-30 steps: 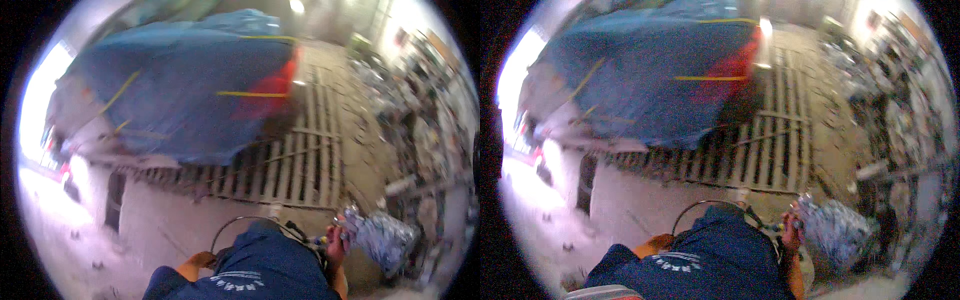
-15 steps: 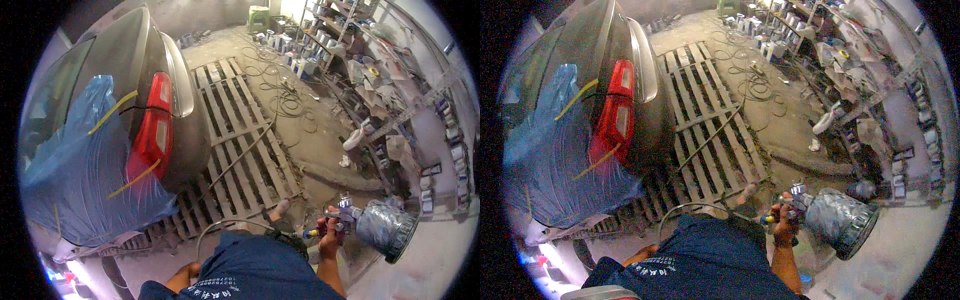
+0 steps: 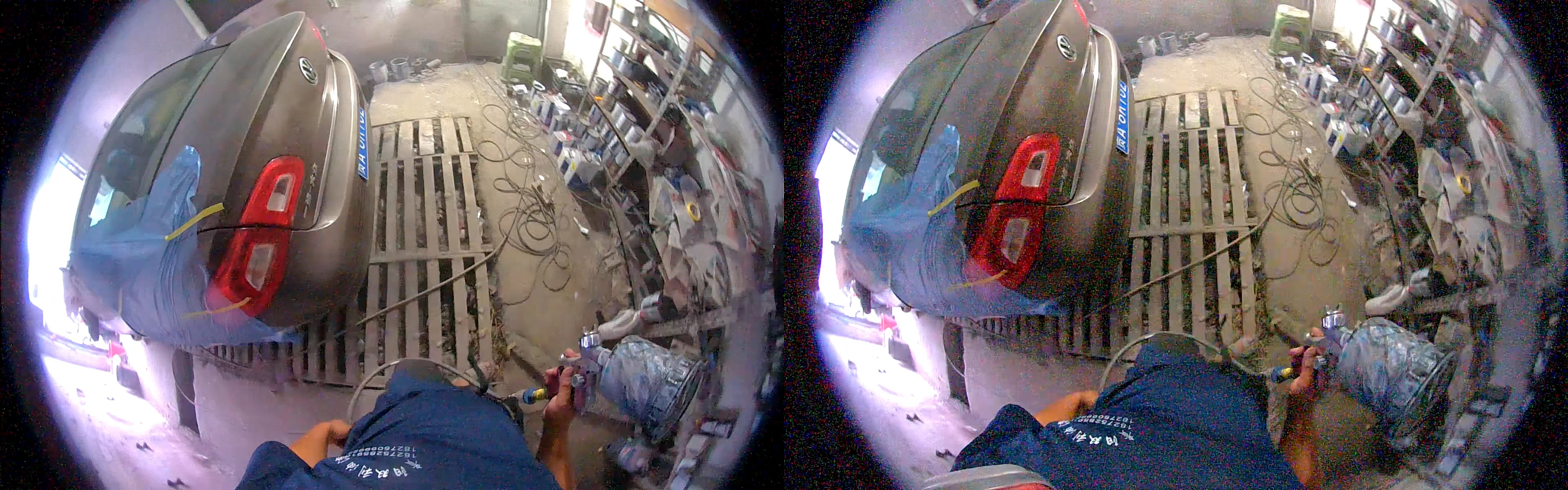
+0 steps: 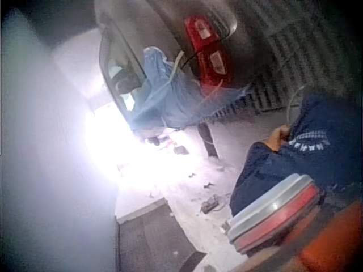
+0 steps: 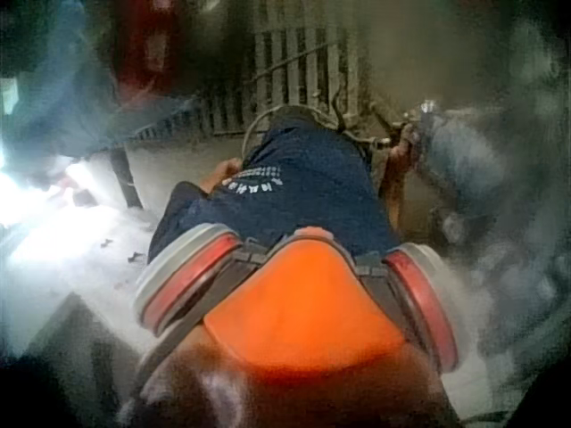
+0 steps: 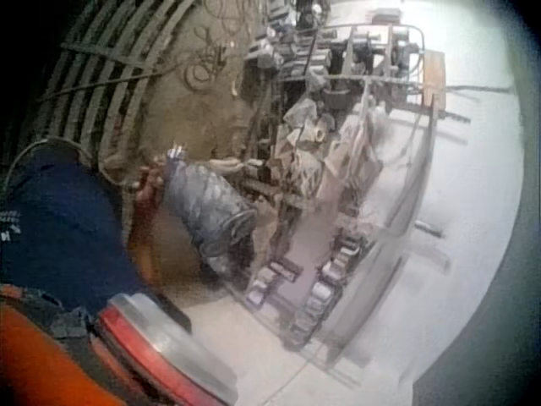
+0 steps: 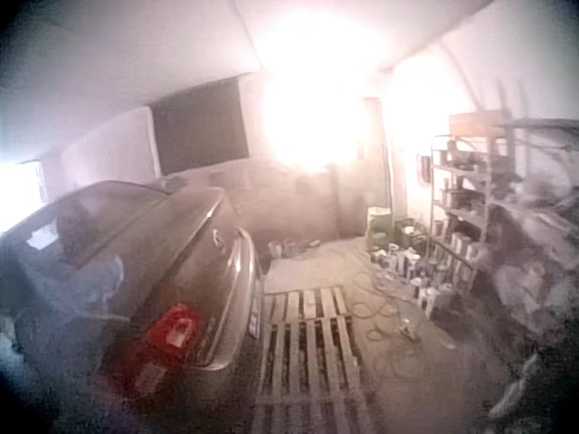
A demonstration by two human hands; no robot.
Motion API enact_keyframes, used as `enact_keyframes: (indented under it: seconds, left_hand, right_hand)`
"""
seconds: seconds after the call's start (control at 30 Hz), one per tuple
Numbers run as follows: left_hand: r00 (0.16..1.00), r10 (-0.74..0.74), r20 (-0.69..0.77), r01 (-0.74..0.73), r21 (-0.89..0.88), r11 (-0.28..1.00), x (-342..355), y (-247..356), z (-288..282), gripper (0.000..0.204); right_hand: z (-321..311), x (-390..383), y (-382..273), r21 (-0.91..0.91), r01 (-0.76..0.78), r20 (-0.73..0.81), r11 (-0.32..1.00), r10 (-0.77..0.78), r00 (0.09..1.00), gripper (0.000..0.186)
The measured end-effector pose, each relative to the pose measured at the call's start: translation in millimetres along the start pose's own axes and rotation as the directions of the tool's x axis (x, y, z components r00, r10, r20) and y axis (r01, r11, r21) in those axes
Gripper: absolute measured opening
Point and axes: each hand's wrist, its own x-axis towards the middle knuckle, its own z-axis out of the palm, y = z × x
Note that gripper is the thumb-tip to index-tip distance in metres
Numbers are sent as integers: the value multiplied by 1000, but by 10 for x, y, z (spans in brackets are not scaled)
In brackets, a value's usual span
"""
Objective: The person uses a spray gun to apply paint to the side and rear of a car that is masked with newspaper and plastic sheeting. The person moves around the vehicle to cover different panels and refills the spray gun cup from a larger paint container.
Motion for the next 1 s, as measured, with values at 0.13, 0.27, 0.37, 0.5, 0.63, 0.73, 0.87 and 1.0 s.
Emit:
enact_keyframes:
  seconds: [0.13,0.27,0.37,0.5,0.63,0.73,0.87,1.0]
  left_hand:
    - [1000,-18,-24,16,-61,998,110,493,266,24]
    - [998,-53,-21,51,-88,995,282,957,254,23]
    - [997,-71,-3,70,-97,993,522,1315,174,23]
    - [997,-74,10,74,-106,992,898,2000,-69,22]
    - [998,-56,12,57,-120,991,1256,2792,-364,21]
    - [998,-61,-1,60,-159,985,1247,3261,-455,21]
    - [999,-49,-22,43,-218,975,1337,3864,-579,20]
    - [995,-76,-58,53,-328,943,1402,4223,-520,20]
  right_hand:
    - [-40,747,-260,59,-7,139,998,-1,990,36]
    - [242,1370,-547,90,-18,162,996,3,987,36]
    - [440,1836,-622,46,19,170,999,-26,985,36]
    - [525,2505,-624,70,77,201,995,-90,975,39]
    - [573,3169,-656,-4,75,135,997,-74,988,42]
    - [699,3675,-815,-15,5,138,1000,-3,990,41]
    - [960,4330,-910,-83,33,170,996,-19,985,39]
    - [1334,5013,-914,-40,-9,324,999,21,946,36]
